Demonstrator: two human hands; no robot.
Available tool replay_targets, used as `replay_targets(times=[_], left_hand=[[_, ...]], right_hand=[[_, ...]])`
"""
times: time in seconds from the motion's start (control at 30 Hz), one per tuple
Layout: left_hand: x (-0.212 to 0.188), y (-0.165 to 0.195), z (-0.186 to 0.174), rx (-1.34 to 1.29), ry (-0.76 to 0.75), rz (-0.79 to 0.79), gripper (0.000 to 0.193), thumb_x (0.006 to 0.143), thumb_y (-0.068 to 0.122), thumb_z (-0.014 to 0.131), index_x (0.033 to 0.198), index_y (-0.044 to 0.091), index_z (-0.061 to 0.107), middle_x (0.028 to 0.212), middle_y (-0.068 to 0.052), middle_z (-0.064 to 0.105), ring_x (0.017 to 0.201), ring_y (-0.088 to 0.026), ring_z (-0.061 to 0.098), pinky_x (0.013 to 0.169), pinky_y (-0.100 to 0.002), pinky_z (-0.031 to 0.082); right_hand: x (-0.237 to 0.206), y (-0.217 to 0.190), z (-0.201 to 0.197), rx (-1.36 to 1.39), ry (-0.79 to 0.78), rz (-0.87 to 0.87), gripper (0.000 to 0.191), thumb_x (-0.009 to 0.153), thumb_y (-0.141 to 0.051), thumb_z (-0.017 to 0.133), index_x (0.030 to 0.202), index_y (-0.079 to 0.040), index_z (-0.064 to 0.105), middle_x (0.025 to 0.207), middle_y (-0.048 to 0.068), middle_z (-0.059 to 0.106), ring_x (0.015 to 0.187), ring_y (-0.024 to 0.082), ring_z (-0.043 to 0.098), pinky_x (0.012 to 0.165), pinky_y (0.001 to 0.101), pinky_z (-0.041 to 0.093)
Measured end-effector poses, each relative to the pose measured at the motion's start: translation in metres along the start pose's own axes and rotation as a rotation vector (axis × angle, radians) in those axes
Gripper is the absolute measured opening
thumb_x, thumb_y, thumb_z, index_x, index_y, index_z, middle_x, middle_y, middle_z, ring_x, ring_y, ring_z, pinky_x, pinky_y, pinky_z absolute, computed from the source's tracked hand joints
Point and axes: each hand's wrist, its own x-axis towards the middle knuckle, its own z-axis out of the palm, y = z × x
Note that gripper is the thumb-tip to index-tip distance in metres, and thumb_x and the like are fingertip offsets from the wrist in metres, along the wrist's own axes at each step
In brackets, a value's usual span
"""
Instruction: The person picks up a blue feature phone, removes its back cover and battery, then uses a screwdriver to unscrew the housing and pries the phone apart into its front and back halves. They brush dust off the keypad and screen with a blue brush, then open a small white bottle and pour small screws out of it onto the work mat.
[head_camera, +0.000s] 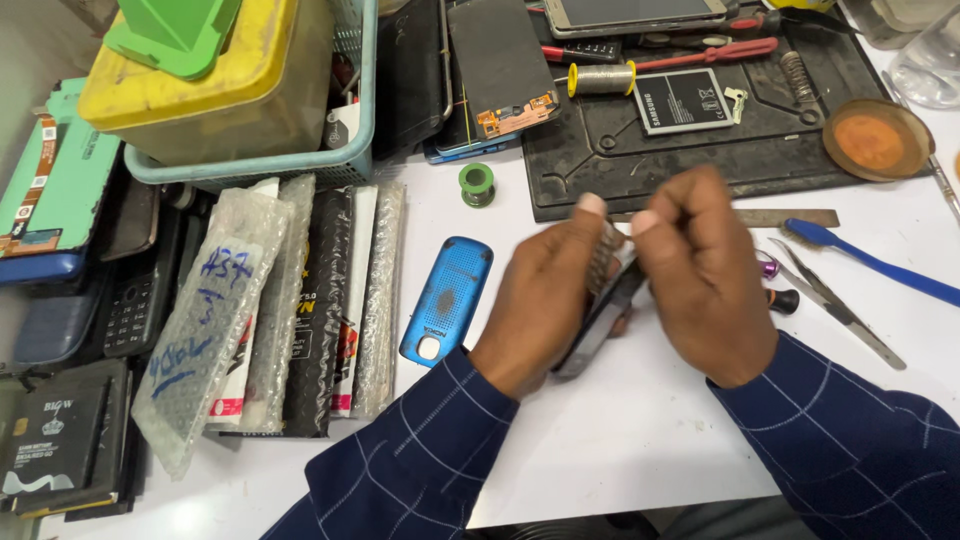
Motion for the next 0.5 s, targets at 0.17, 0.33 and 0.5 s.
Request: replay_targets(times=[0.17,0.33,0.5], left_hand=[[-0.002,-0.0031,-0.0052,0.087,0.034,0.058,0.061,0.102,0.056,0.043,0.103,0.0,0.067,0.078,-0.004,0.061,0.064,-0.01,0.059,0.055,-0.024,0.05],[0.0003,-0.0012,-0.0056,0.067,0.008,0.05,0.062,0.102,0.056,0.044,0.106,-0.001,0.068,0.08,-0.004,0.063,0.067,-0.01,0.061,0.06,-0.024,0.053],[0.0007,0.0025,-0.0073,-0.004,0.023,0.021,0.06,0.101,0.055,0.047,0.111,-0.001,0.066,0.084,-0.004,0.065,0.07,-0.012,0.063,0.062,-0.026,0.054]], right_hand=[[-0.0043,-0.0043,-0.0015,-0.014,0.031,-0.068,0.019,0.11,-0.022,0.054,0.103,-0.006,0.047,0.078,-0.002,0.05,0.066,0.002,0.043,0.06,0.0216,0.038],[-0.0014,-0.0089,-0.0013,-0.051,0.041,0.001,0.019,0.106,-0.02,0.055,0.098,-0.003,0.053,0.072,-0.001,0.051,0.062,0.003,0.042,0.054,0.0222,0.035],[-0.0012,-0.0087,-0.0024,0.0,0.085,0.008,0.019,0.105,-0.02,0.056,0.097,-0.003,0.054,0.073,-0.001,0.054,0.063,0.003,0.046,0.055,0.021,0.037]])
